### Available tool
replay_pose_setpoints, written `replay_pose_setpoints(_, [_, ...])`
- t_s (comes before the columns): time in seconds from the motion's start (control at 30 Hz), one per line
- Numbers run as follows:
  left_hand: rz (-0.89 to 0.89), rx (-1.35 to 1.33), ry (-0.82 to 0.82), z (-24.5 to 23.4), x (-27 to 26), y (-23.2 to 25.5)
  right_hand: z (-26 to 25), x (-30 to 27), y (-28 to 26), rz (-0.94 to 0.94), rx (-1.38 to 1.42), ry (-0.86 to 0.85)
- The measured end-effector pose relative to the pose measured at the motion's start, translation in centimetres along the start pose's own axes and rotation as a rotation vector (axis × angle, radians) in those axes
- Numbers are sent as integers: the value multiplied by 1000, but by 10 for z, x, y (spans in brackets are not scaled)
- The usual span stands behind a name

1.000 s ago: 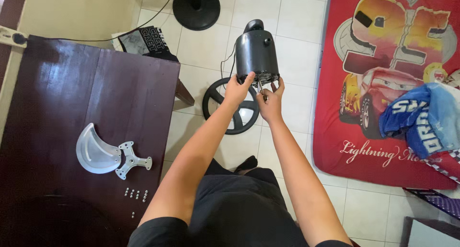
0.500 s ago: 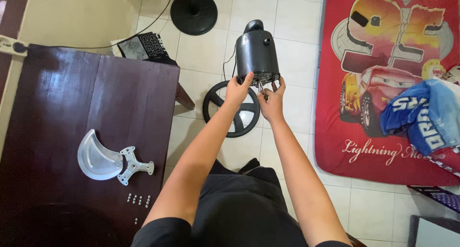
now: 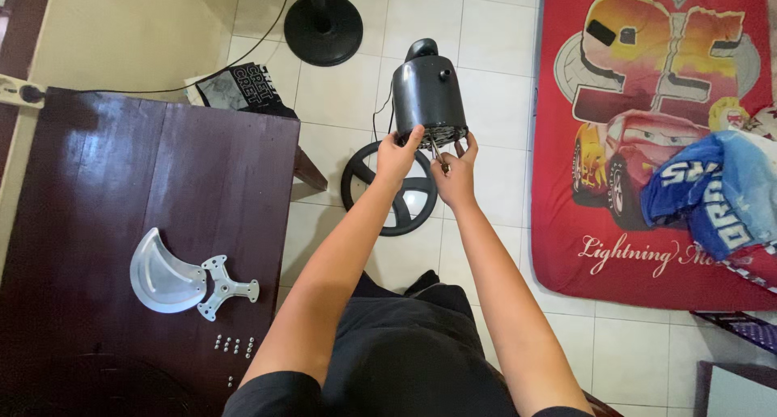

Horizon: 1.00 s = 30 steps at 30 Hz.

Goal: The person assembles an electric fan by attaching the motor housing to the fan stand and tightening screws with a screwdriver. They repeatedly adjust and secure the motor housing to the stand base while handling small screws and the fan blade separately.

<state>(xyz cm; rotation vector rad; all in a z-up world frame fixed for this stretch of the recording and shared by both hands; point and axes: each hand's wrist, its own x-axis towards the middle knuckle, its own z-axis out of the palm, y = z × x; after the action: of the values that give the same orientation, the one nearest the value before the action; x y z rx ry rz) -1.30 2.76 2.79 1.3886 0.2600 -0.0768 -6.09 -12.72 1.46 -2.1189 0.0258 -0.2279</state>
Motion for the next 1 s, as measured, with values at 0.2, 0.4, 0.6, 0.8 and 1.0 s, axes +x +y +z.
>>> replay_pose_setpoints(0.2, [22,9,13,1,-2,4,-1,1,1,-4,-57,-9])
replay_pose_setpoints(0.4, [-38,81,15,0,-9,12,-10,-3,-17,17,-44,9])
replay_pose_setpoints(0.6, [-225,276,-24,-19,-10,-2,-29,-23,-32,-66,-20,126])
replay_pose_setpoints(0.8, [-94,505,117,-69,-44,-69,-40,-71,-16,-323,-50,71])
replay_pose_setpoints(1.0, [-92,749,61,-109,-98,-130,12,-90,20,-39,-20,-428])
